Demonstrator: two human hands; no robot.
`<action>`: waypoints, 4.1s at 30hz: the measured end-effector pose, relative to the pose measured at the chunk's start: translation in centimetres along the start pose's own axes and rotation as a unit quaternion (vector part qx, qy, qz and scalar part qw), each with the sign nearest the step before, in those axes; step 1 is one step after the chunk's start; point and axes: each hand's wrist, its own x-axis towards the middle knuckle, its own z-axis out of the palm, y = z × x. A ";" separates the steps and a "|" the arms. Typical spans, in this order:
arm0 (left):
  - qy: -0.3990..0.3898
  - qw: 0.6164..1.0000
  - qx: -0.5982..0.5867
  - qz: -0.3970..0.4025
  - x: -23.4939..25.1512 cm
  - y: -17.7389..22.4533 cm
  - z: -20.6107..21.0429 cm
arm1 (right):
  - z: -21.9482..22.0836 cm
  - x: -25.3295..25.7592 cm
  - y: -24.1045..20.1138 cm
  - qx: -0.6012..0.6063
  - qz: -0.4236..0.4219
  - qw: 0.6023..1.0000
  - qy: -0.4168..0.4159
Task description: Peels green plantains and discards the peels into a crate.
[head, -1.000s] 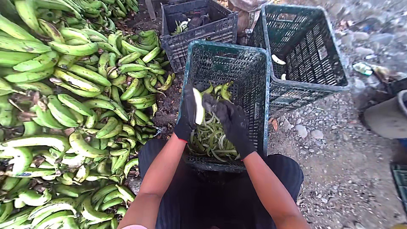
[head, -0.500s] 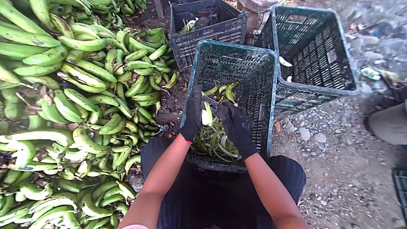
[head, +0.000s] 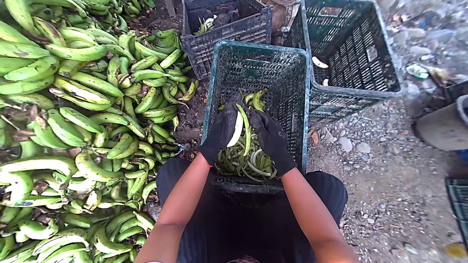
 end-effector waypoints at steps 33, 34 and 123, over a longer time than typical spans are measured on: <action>0.129 0.880 -0.418 -0.185 1.3 -0.2 -2.0 | 0.3 0.8 0.9 -0.127 -0.241 0.960 0.070; 0.137 0.890 -0.393 -0.185 1.2 -0.3 -2.3 | 0.4 0.9 0.7 -0.150 -0.250 0.954 0.075; 0.236 0.930 -0.268 -0.089 2.6 -1.4 1.7 | 3.6 -0.5 0.2 0.243 0.143 0.948 -0.146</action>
